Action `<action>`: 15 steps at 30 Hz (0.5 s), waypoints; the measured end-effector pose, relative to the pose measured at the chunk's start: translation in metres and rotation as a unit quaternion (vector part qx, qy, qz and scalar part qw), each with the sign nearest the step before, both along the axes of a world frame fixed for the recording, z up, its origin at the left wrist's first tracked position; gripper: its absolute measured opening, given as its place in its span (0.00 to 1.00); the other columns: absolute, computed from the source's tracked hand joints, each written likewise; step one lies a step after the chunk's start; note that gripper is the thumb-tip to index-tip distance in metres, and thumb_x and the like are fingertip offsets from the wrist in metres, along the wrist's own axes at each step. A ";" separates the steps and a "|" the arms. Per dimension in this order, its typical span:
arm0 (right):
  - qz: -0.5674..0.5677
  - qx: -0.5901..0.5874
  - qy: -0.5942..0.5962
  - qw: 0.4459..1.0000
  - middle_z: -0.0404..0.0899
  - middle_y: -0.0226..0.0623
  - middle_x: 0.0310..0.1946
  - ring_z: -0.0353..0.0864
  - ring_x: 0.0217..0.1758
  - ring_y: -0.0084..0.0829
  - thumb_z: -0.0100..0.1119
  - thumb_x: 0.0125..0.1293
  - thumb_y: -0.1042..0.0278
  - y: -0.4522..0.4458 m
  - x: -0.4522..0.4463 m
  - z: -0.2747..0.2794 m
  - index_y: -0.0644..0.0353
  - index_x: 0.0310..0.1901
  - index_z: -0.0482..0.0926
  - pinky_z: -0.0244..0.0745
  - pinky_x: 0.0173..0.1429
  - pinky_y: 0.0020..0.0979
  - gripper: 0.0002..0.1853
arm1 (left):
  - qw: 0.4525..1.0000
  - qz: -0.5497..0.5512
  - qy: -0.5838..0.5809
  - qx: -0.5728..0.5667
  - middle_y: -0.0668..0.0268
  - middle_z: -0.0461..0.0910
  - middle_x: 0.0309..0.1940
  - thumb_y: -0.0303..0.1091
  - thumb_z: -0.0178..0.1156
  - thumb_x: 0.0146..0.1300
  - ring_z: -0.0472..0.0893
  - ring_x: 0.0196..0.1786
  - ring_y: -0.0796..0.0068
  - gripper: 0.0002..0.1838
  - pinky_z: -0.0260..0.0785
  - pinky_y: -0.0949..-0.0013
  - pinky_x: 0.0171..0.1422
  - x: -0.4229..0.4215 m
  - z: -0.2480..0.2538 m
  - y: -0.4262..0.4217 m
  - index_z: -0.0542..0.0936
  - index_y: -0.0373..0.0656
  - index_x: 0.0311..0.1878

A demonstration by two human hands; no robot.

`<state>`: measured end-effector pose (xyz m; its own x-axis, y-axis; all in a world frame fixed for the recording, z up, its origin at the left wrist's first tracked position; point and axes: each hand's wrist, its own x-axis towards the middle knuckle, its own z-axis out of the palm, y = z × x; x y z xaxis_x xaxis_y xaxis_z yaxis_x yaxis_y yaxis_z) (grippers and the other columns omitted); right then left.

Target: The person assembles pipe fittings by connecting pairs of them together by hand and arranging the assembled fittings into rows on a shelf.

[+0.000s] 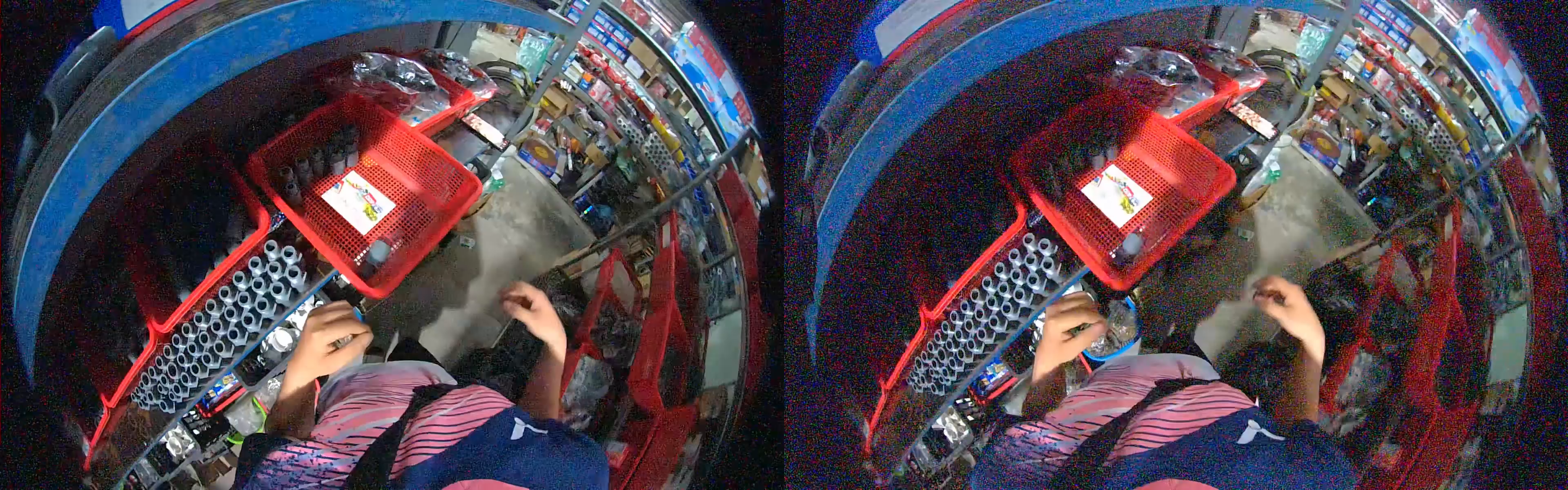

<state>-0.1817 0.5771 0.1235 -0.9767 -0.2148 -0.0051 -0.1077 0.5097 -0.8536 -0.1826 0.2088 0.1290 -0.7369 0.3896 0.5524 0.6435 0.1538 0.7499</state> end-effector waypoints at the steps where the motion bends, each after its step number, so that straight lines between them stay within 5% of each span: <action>1: -0.015 -0.039 -0.041 0.998 0.74 0.28 0.30 0.71 0.30 0.19 0.56 0.55 0.74 0.008 -0.017 0.000 0.65 0.36 0.74 0.66 0.35 0.23 0.07 | 1.000 0.010 0.001 -0.002 0.62 0.75 0.20 0.23 0.61 0.44 0.72 0.23 0.65 0.03 0.63 0.67 0.28 -0.002 -0.001 -0.001 0.76 0.36 0.23; 9: -0.060 -0.003 0.033 0.998 0.74 0.26 0.29 0.71 0.31 0.18 0.58 0.56 0.70 0.058 -0.212 -0.036 0.61 0.39 0.75 0.68 0.34 0.23 0.10 | 0.967 0.253 -0.031 0.023 0.62 0.74 0.17 0.27 0.60 0.46 0.72 0.22 0.66 0.05 0.62 0.67 0.29 -0.028 -0.004 0.021 0.75 0.37 0.21; 11: -0.042 -0.009 0.060 0.997 0.76 0.29 0.30 0.73 0.32 0.22 0.59 0.54 0.69 0.070 -0.270 -0.056 0.60 0.38 0.75 0.69 0.35 0.26 0.09 | 0.953 0.301 -0.021 -0.004 0.62 0.74 0.17 0.28 0.60 0.45 0.72 0.22 0.65 0.06 0.62 0.68 0.29 -0.038 0.005 0.033 0.75 0.37 0.20; 15: -0.037 0.200 0.252 0.946 0.74 0.45 0.39 0.78 0.35 0.40 0.57 0.51 0.73 0.075 -0.373 -0.089 0.62 0.45 0.70 0.72 0.37 0.37 0.17 | 0.928 0.364 -0.001 -0.079 0.62 0.74 0.18 0.28 0.60 0.44 0.72 0.22 0.65 0.06 0.62 0.68 0.29 -0.053 0.020 0.048 0.75 0.36 0.20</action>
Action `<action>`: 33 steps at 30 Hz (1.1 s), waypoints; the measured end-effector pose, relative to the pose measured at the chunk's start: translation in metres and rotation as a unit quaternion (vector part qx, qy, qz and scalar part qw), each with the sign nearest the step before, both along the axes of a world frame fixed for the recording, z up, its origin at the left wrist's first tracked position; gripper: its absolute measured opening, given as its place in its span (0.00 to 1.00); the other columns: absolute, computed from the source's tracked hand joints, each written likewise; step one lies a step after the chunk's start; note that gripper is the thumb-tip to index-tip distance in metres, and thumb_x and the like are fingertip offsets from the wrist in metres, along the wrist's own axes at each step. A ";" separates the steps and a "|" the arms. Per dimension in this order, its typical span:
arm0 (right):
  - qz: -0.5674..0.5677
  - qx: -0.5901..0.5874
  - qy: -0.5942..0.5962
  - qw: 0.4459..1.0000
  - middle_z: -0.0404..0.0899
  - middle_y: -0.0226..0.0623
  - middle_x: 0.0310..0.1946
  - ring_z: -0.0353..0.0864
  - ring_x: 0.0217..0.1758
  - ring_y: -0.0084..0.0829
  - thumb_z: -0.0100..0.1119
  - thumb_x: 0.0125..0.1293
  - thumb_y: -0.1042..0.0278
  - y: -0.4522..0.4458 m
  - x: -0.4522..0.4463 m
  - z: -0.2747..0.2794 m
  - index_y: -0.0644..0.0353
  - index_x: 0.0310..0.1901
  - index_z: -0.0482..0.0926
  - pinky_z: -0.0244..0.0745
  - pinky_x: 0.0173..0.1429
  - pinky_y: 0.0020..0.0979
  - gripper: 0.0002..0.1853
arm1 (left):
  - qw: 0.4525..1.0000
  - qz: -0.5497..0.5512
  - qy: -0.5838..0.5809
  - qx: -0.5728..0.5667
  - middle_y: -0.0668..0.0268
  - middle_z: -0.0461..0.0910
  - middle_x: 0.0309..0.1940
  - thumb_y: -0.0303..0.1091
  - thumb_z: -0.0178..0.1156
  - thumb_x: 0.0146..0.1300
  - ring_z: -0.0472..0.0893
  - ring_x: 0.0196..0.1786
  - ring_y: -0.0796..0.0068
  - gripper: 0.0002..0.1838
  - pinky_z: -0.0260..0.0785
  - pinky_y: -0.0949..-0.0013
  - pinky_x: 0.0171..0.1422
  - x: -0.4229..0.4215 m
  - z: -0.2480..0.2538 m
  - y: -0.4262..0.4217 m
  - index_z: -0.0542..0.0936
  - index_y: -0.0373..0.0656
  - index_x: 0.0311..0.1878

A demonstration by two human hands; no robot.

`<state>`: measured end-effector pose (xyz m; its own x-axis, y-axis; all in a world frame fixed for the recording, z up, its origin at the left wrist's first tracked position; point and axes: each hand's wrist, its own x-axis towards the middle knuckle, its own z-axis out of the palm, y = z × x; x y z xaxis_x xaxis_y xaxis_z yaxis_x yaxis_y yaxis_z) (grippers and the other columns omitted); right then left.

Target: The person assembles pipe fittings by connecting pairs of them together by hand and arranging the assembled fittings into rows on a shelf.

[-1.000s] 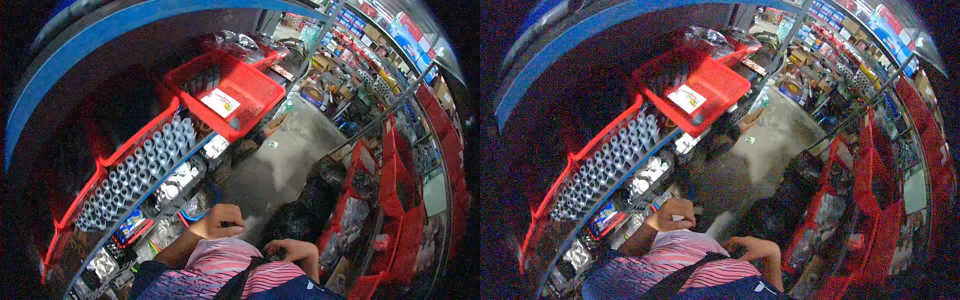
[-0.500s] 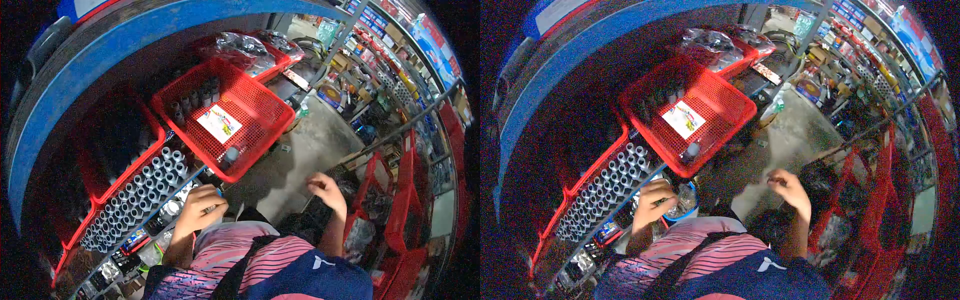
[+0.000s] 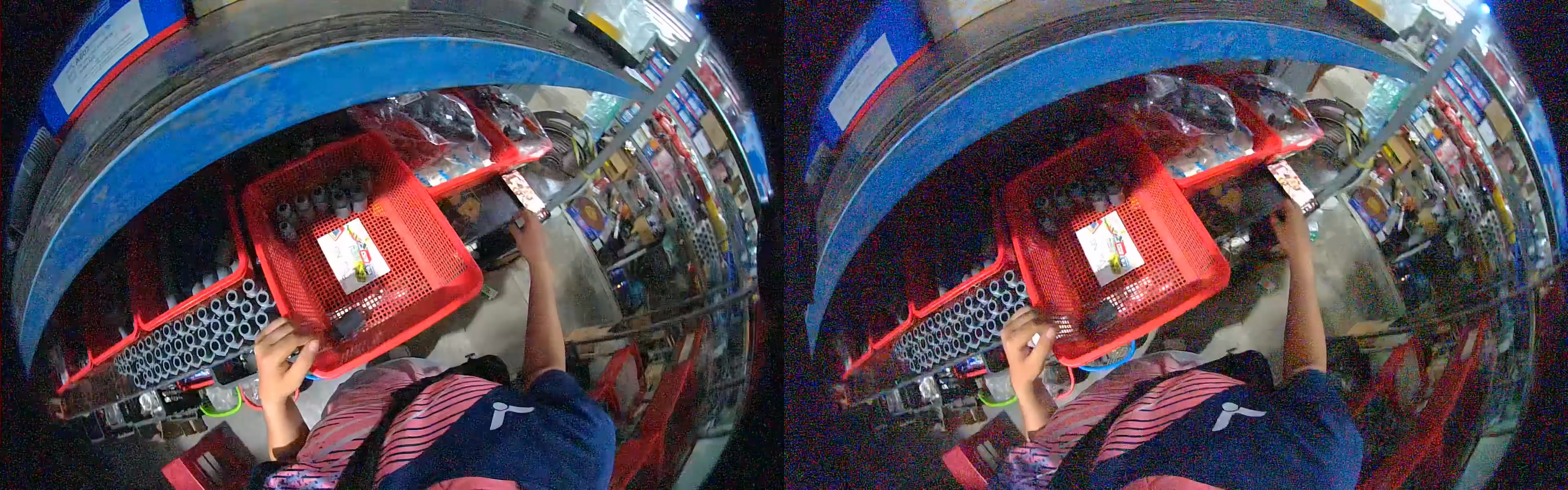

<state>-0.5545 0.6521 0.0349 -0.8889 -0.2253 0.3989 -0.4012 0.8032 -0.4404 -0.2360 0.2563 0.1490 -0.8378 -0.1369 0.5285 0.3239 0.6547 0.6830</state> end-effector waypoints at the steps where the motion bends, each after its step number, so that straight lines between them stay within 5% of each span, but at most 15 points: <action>1: -0.019 0.062 0.078 0.995 0.72 0.49 0.44 0.78 0.37 0.46 0.58 0.50 0.71 0.000 -0.019 -0.008 0.61 0.48 0.67 0.73 0.38 0.41 0.21 | 1.000 0.013 0.017 -0.002 0.62 0.74 0.18 0.28 0.60 0.44 0.72 0.22 0.65 0.06 0.62 0.67 0.29 -0.001 0.003 0.003 0.75 0.36 0.20; 4: -0.150 0.088 -0.017 0.985 0.70 0.50 0.42 0.72 0.45 0.52 0.59 0.47 0.69 -0.011 -0.046 -0.013 0.61 0.42 0.67 0.70 0.43 0.46 0.19 | 0.999 0.048 0.003 -0.014 0.61 0.75 0.19 0.27 0.60 0.42 0.72 0.23 0.64 0.06 0.62 0.67 0.29 0.003 0.009 0.009 0.75 0.35 0.20; 6: -0.140 0.106 -0.116 0.978 0.68 0.54 0.45 0.71 0.46 0.53 0.61 0.45 0.69 -0.005 -0.069 -0.024 0.62 0.43 0.65 0.70 0.44 0.48 0.22 | 0.995 0.088 0.038 -0.021 0.61 0.75 0.19 0.27 0.60 0.42 0.72 0.24 0.65 0.05 0.62 0.68 0.31 0.005 0.009 0.014 0.76 0.34 0.20; 8: -0.007 0.091 0.046 0.995 0.66 0.55 0.50 0.71 0.45 0.54 0.63 0.44 0.70 -0.002 -0.082 -0.045 0.61 0.42 0.65 0.70 0.44 0.48 0.22 | 0.997 0.080 -0.002 0.020 0.60 0.74 0.19 0.27 0.60 0.41 0.72 0.24 0.65 0.06 0.62 0.68 0.32 0.008 0.004 0.014 0.76 0.34 0.21; 9: -0.038 0.085 -0.077 0.993 0.65 0.54 0.53 0.70 0.47 0.54 0.63 0.43 0.71 -0.026 -0.057 -0.004 0.60 0.40 0.65 0.70 0.44 0.47 0.22 | 0.996 0.088 -0.015 0.025 0.60 0.74 0.18 0.27 0.60 0.41 0.71 0.24 0.65 0.06 0.61 0.68 0.31 0.009 0.003 0.015 0.76 0.34 0.21; 10: -0.040 0.083 -0.079 0.993 0.65 0.54 0.53 0.70 0.47 0.54 0.63 0.43 0.71 -0.023 -0.055 -0.015 0.60 0.40 0.65 0.70 0.44 0.47 0.22 | 0.994 0.096 -0.028 0.031 0.60 0.73 0.18 0.27 0.60 0.42 0.71 0.24 0.65 0.06 0.61 0.68 0.31 0.011 0.003 0.016 0.76 0.34 0.21; 12: 0.069 0.004 0.112 0.991 0.59 0.52 0.60 0.75 0.40 0.54 0.62 0.44 0.70 -0.022 -0.050 -0.034 0.53 0.39 0.65 0.72 0.37 0.45 0.19 | 0.995 0.093 -0.027 0.022 0.60 0.72 0.17 0.27 0.59 0.42 0.70 0.23 0.65 0.06 0.61 0.68 0.30 0.011 0.004 0.017 0.76 0.34 0.21; 13: 0.048 -0.009 0.070 0.996 0.57 0.52 0.61 0.73 0.42 0.54 0.61 0.42 0.72 -0.022 -0.049 -0.041 0.50 0.38 0.65 0.72 0.37 0.45 0.20 | 0.995 0.092 -0.024 0.014 0.60 0.72 0.17 0.27 0.59 0.43 0.70 0.23 0.65 0.06 0.60 0.68 0.30 0.010 0.005 0.018 0.76 0.33 0.21; 21: 0.036 -0.005 0.025 0.999 0.57 0.51 0.61 0.71 0.49 0.55 0.64 0.45 0.68 -0.023 -0.008 -0.019 0.51 0.40 0.65 0.72 0.42 0.45 0.21 | 0.996 0.074 -0.047 -0.032 0.59 0.72 0.18 0.27 0.59 0.48 0.71 0.24 0.63 0.06 0.61 0.66 0.31 -0.005 0.005 0.007 0.76 0.33 0.23; 23: -0.055 -0.003 -0.029 0.998 0.62 0.55 0.55 0.66 0.56 0.53 0.64 0.46 0.71 -0.026 -0.002 -0.010 0.59 0.42 0.66 0.66 0.54 0.41 0.21 | 0.994 0.061 -0.074 -0.055 0.57 0.74 0.20 0.28 0.58 0.49 0.73 0.26 0.60 0.06 0.63 0.65 0.33 -0.011 0.006 0.004 0.76 0.33 0.24; 28: -0.034 0.042 -0.005 0.999 0.65 0.55 0.51 0.68 0.51 0.54 0.63 0.48 0.67 -0.008 -0.031 -0.023 0.61 0.43 0.67 0.67 0.52 0.43 0.21 | 0.993 0.034 -0.085 -0.070 0.56 0.75 0.20 0.28 0.58 0.50 0.73 0.26 0.59 0.06 0.64 0.65 0.34 -0.018 0.008 0.001 0.77 0.33 0.25; 30: -0.125 0.036 -0.051 0.990 0.66 0.55 0.50 0.69 0.49 0.55 0.61 0.49 0.67 -0.008 -0.044 -0.025 0.62 0.43 0.67 0.68 0.50 0.45 0.20 | 0.996 0.018 -0.060 -0.069 0.57 0.74 0.20 0.28 0.58 0.50 0.72 0.25 0.59 0.07 0.64 0.64 0.34 -0.018 0.003 -0.002 0.76 0.33 0.25; 33: -0.021 0.009 0.060 0.998 0.71 0.50 0.46 0.71 0.44 0.52 0.58 0.51 0.73 -0.010 -0.059 -0.029 0.63 0.41 0.68 0.68 0.45 0.42 0.15 | 0.995 0.010 -0.083 -0.053 0.57 0.74 0.20 0.28 0.59 0.50 0.72 0.25 0.60 0.07 0.64 0.64 0.34 -0.018 0.005 -0.004 0.76 0.33 0.24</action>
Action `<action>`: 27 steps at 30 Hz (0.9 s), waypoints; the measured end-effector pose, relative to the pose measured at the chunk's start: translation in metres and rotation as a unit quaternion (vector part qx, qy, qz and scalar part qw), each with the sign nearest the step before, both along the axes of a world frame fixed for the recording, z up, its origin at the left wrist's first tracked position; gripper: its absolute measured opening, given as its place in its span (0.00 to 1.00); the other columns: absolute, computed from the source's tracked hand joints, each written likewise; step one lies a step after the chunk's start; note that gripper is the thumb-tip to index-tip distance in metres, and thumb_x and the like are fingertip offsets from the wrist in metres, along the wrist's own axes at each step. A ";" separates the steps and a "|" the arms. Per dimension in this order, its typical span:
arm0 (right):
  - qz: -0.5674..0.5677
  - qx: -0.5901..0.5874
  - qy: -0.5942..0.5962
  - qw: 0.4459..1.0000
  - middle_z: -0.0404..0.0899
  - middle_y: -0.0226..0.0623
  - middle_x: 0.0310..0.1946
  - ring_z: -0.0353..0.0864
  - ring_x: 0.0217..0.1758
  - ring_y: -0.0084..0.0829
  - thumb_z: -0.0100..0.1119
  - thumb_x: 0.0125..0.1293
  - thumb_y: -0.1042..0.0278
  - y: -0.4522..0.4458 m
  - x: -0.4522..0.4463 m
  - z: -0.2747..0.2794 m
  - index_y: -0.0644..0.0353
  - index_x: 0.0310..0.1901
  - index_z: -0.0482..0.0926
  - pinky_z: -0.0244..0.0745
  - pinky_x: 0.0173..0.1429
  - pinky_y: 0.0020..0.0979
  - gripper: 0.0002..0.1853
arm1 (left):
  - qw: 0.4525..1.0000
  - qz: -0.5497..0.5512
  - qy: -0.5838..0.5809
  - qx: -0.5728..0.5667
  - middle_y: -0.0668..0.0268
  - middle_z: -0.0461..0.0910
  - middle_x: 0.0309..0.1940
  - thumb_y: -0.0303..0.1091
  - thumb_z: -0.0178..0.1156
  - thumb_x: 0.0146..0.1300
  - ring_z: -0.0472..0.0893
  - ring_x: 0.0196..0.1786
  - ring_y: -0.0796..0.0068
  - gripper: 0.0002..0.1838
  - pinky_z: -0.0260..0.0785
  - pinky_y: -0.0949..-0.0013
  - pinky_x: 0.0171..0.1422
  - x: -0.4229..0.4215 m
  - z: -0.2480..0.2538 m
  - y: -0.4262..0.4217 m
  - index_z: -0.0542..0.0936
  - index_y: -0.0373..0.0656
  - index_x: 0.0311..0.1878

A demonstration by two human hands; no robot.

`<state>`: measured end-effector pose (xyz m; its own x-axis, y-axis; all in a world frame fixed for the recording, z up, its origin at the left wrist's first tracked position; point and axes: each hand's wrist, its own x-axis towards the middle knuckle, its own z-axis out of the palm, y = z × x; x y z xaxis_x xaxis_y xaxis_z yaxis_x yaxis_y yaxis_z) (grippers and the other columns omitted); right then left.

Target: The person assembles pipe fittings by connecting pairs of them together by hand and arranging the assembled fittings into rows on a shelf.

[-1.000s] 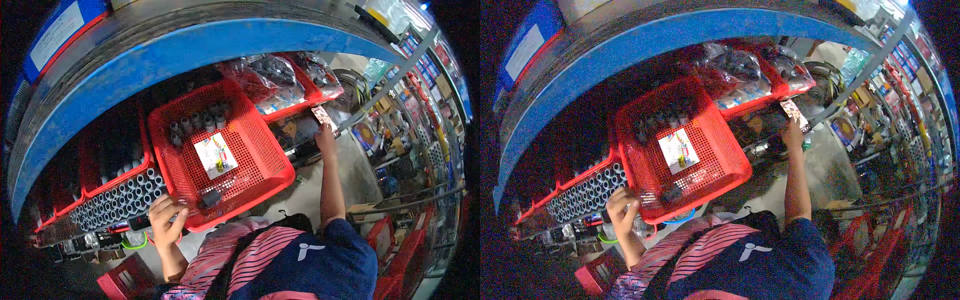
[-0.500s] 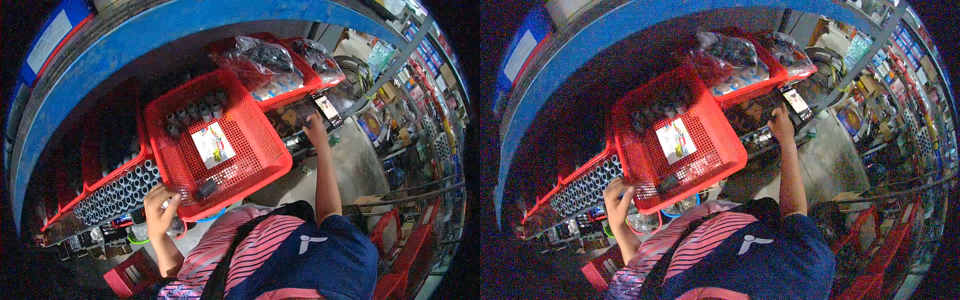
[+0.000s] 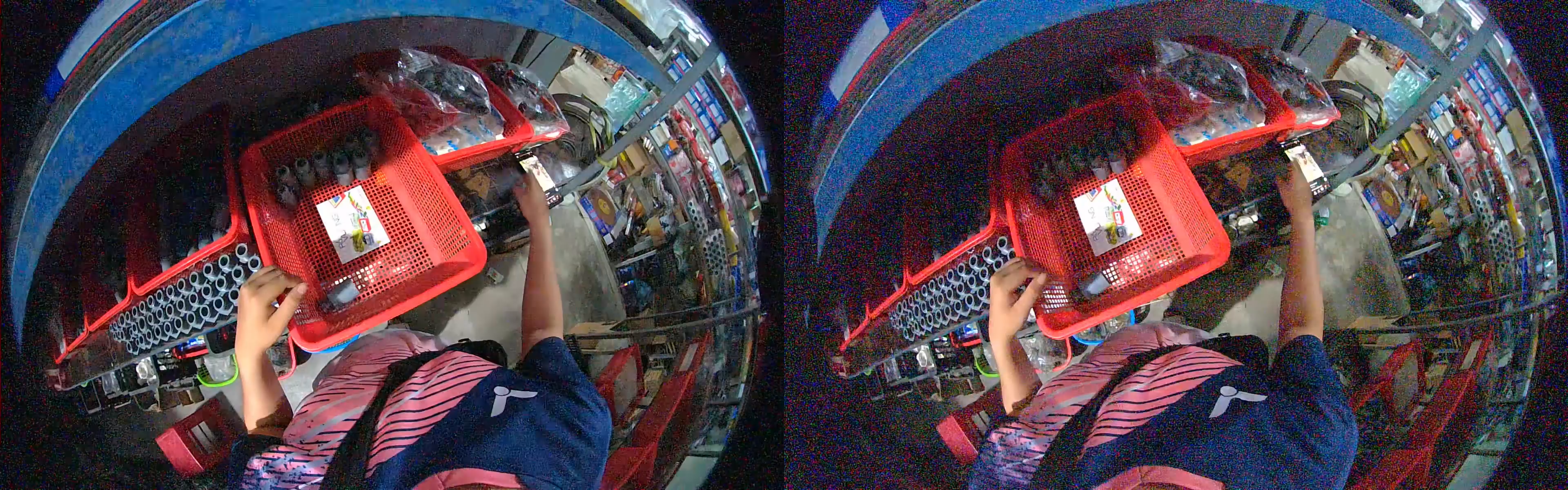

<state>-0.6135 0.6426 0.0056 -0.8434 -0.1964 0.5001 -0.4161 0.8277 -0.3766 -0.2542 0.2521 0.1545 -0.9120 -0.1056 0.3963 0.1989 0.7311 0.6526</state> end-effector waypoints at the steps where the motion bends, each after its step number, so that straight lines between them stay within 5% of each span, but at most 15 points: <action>1: 0.093 -0.027 0.057 0.994 0.73 0.47 0.44 0.73 0.41 0.48 0.57 0.51 0.75 0.000 -0.003 -0.002 0.64 0.42 0.69 0.69 0.42 0.39 0.15 | 1.000 0.000 -0.002 0.001 0.58 0.74 0.20 0.28 0.59 0.50 0.72 0.25 0.60 0.07 0.63 0.64 0.34 0.000 0.000 -0.001 0.76 0.33 0.24; 8: 0.142 -0.120 0.083 0.979 0.77 0.34 0.41 0.72 0.30 0.21 0.55 0.52 0.80 -0.046 0.058 0.062 0.65 0.36 0.73 0.68 0.34 0.23 0.09 | 0.993 0.014 0.009 -0.120 0.56 0.73 0.26 0.33 0.58 0.51 0.72 0.33 0.56 0.10 0.64 0.60 0.39 -0.031 0.032 -0.025 0.76 0.35 0.30; 11: 0.158 -0.177 0.038 0.971 0.76 0.39 0.40 0.77 0.44 0.34 0.55 0.52 0.77 -0.068 0.087 0.086 0.63 0.37 0.73 0.72 0.45 0.31 0.09 | 0.985 0.009 -0.017 -0.169 0.53 0.75 0.29 0.36 0.57 0.53 0.74 0.36 0.53 0.11 0.66 0.58 0.42 -0.058 0.044 -0.029 0.77 0.36 0.33; 13: 0.199 -0.178 0.030 0.963 0.77 0.38 0.37 0.78 0.42 0.33 0.56 0.52 0.77 -0.082 0.103 0.102 0.63 0.38 0.74 0.72 0.44 0.30 0.10 | 0.980 0.003 -0.038 -0.196 0.52 0.76 0.31 0.38 0.56 0.55 0.74 0.39 0.51 0.12 0.66 0.58 0.45 -0.076 0.047 -0.032 0.77 0.37 0.36; 16: 0.272 -0.174 0.016 0.946 0.77 0.37 0.33 0.78 0.38 0.32 0.57 0.51 0.77 -0.101 0.120 0.125 0.62 0.38 0.75 0.73 0.43 0.31 0.10 | 0.951 -0.039 -0.255 -0.171 0.50 0.74 0.47 0.50 0.52 0.59 0.73 0.51 0.48 0.25 0.65 0.60 0.54 -0.109 0.024 -0.050 0.72 0.39 0.52; 19: 0.324 -0.120 0.035 0.938 0.77 0.38 0.31 0.78 0.37 0.36 0.59 0.51 0.74 -0.127 0.119 0.145 0.62 0.36 0.75 0.72 0.42 0.32 0.09 | 0.961 -0.051 -0.182 -0.203 0.48 0.75 0.42 0.44 0.57 0.55 0.74 0.47 0.50 0.20 0.67 0.59 0.50 -0.124 0.011 -0.055 0.75 0.38 0.45; 23: 0.445 0.017 0.035 0.895 0.77 0.40 0.32 0.77 0.38 0.40 0.59 0.52 0.68 -0.165 0.094 0.159 0.61 0.36 0.75 0.72 0.45 0.34 0.10 | 0.959 -0.095 -0.187 -0.191 0.48 0.73 0.48 0.43 0.61 0.52 0.72 0.52 0.51 0.24 0.64 0.58 0.55 -0.154 -0.019 -0.076 0.72 0.37 0.49; 27: 0.492 0.092 -0.008 0.865 0.77 0.44 0.35 0.76 0.42 0.44 0.56 0.54 0.63 -0.205 0.076 0.154 0.58 0.41 0.75 0.71 0.47 0.39 0.14 | 0.924 -0.029 -0.277 -0.261 0.49 0.71 0.51 0.42 0.62 0.50 0.70 0.54 0.52 0.27 0.62 0.58 0.58 -0.173 -0.025 -0.080 0.71 0.37 0.51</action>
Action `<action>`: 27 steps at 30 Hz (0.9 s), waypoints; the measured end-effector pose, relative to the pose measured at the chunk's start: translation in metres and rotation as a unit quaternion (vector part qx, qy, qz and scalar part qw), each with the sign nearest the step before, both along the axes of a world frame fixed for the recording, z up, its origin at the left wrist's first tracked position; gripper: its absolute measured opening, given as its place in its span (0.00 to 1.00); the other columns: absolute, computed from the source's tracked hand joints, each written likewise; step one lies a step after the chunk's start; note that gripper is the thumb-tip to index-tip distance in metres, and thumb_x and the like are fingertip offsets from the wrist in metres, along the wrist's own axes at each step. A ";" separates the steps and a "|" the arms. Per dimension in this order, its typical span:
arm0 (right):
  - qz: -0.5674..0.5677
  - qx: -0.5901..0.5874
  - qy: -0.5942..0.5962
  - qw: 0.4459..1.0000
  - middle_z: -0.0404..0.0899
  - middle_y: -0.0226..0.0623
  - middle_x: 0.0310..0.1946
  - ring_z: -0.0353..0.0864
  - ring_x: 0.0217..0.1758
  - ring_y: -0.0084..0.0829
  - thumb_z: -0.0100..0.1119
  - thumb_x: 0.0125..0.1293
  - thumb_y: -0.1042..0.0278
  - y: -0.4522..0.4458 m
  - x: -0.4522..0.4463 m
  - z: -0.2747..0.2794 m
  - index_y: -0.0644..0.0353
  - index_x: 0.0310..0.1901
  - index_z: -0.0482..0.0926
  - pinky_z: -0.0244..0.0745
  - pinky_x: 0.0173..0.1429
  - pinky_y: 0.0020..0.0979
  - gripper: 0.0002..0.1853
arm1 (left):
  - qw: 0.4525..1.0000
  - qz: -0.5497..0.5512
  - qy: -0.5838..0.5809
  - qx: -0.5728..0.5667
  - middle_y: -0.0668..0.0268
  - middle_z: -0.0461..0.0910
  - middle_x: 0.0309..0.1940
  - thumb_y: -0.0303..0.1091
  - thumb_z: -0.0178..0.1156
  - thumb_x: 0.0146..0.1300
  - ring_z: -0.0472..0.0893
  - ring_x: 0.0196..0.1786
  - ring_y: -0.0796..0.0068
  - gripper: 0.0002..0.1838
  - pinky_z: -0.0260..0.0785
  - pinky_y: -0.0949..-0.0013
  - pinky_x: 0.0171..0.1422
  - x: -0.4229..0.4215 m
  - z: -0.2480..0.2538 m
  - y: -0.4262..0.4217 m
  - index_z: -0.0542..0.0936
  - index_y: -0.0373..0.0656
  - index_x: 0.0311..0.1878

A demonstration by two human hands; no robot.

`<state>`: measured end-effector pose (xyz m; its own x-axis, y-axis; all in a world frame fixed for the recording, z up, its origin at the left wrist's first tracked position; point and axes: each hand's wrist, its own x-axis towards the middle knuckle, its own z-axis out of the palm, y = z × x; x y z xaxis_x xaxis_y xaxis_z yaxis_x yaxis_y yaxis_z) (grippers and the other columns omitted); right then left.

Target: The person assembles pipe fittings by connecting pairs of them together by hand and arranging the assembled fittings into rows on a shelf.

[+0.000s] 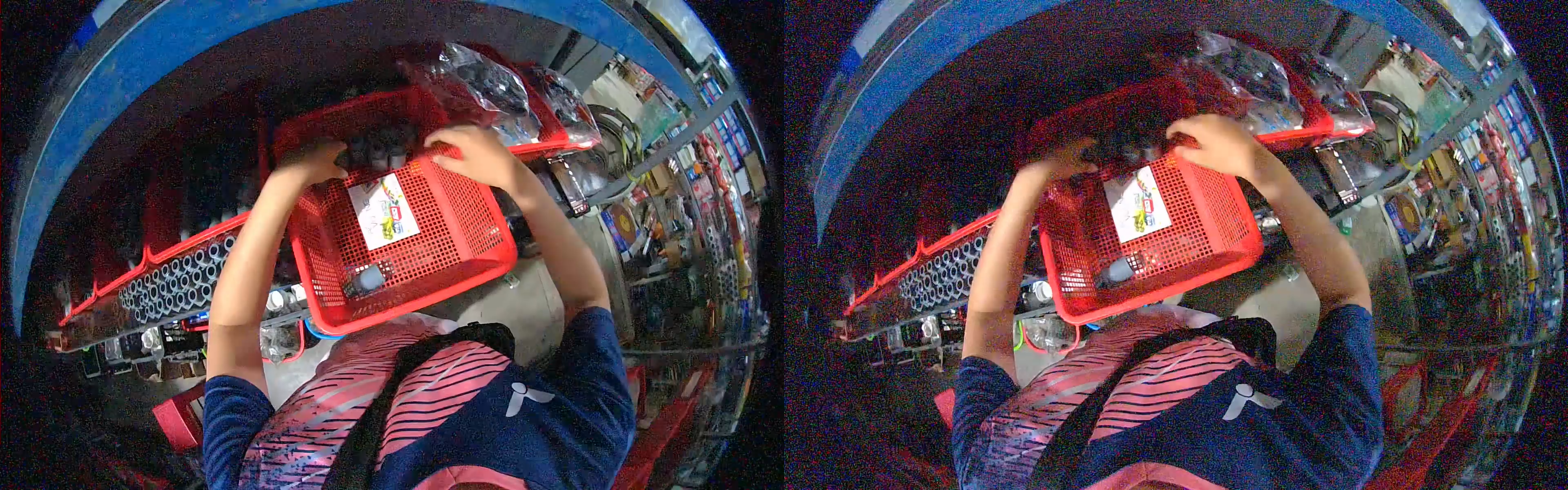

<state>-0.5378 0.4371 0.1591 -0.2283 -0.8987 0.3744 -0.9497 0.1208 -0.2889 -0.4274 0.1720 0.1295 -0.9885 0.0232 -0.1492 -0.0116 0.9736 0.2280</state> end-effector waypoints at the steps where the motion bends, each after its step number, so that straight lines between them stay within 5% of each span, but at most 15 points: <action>1: -0.028 0.091 -0.006 0.995 0.77 0.45 0.38 0.76 0.44 0.45 0.53 0.55 0.60 -0.010 0.000 0.001 0.55 0.44 0.74 0.71 0.48 0.42 0.15 | 0.998 -0.010 -0.029 -0.051 0.51 0.65 0.57 0.46 0.60 0.52 0.64 0.60 0.53 0.30 0.56 0.58 0.63 -0.006 -0.006 -0.003 0.68 0.42 0.56; 2: -0.024 0.091 -0.005 0.996 0.77 0.45 0.38 0.76 0.44 0.45 0.53 0.55 0.60 -0.020 0.004 0.000 0.55 0.44 0.74 0.71 0.48 0.42 0.15 | 0.993 -0.019 -0.058 -0.102 0.53 0.59 0.63 0.50 0.58 0.54 0.57 0.66 0.54 0.33 0.50 0.57 0.68 -0.008 -0.010 -0.004 0.64 0.47 0.61; 6: -0.006 0.175 0.001 0.985 0.75 0.46 0.43 0.75 0.46 0.45 0.53 0.54 0.64 -0.064 0.013 -0.017 0.55 0.47 0.74 0.71 0.49 0.41 0.17 | 0.993 0.016 0.006 -0.116 0.52 0.61 0.62 0.45 0.57 0.55 0.59 0.65 0.53 0.29 0.51 0.58 0.68 0.000 -0.010 0.001 0.66 0.45 0.59; 9: 0.056 0.030 0.172 0.983 0.74 0.46 0.40 0.74 0.46 0.46 0.51 0.49 0.69 -0.082 0.013 -0.028 0.57 0.42 0.75 0.72 0.47 0.44 0.15 | 0.997 -0.009 -0.007 -0.081 0.51 0.63 0.60 0.39 0.57 0.55 0.60 0.64 0.53 0.27 0.50 0.59 0.68 -0.009 -0.038 -0.011 0.67 0.44 0.58; 11: 0.051 0.052 0.169 0.983 0.74 0.46 0.40 0.74 0.46 0.46 0.51 0.50 0.69 -0.085 0.009 -0.031 0.57 0.41 0.75 0.72 0.47 0.43 0.15 | 0.990 -0.053 0.099 -0.083 0.53 0.70 0.52 0.35 0.59 0.50 0.71 0.55 0.54 0.22 0.65 0.58 0.57 -0.010 -0.052 -0.017 0.72 0.43 0.51; 15: 0.012 0.003 0.159 0.987 0.73 0.47 0.39 0.73 0.45 0.46 0.51 0.52 0.66 -0.077 0.012 -0.031 0.56 0.41 0.75 0.73 0.45 0.43 0.14 | 0.990 -0.130 0.059 0.009 0.52 0.70 0.51 0.35 0.59 0.50 0.71 0.54 0.54 0.22 0.66 0.57 0.55 -0.019 -0.041 -0.002 0.72 0.42 0.50; 20: -0.094 0.027 0.152 0.984 0.75 0.48 0.36 0.76 0.40 0.46 0.50 0.53 0.63 -0.080 -0.013 -0.060 0.55 0.43 0.74 0.74 0.38 0.43 0.14 | 0.957 -0.159 0.243 0.021 0.49 0.72 0.47 0.36 0.57 0.53 0.72 0.52 0.52 0.20 0.66 0.58 0.52 -0.043 -0.040 0.034 0.72 0.36 0.48; 24: -0.088 0.087 0.112 0.986 0.78 0.47 0.30 0.78 0.34 0.46 0.51 0.53 0.61 -0.076 -0.019 -0.062 0.56 0.41 0.75 0.75 0.35 0.41 0.14 | 0.974 -0.160 0.163 -0.006 0.48 0.72 0.46 0.33 0.53 0.55 0.73 0.50 0.52 0.17 0.67 0.57 0.52 -0.057 -0.047 0.040 0.72 0.35 0.47; 27: -0.094 0.053 0.160 0.981 0.77 0.47 0.28 0.78 0.33 0.46 0.53 0.52 0.59 -0.080 -0.021 -0.068 0.56 0.41 0.75 0.74 0.35 0.42 0.16 | 0.997 -0.036 0.071 0.026 0.47 0.72 0.46 0.31 0.50 0.57 0.74 0.49 0.51 0.15 0.67 0.56 0.52 -0.055 -0.039 0.041 0.73 0.34 0.46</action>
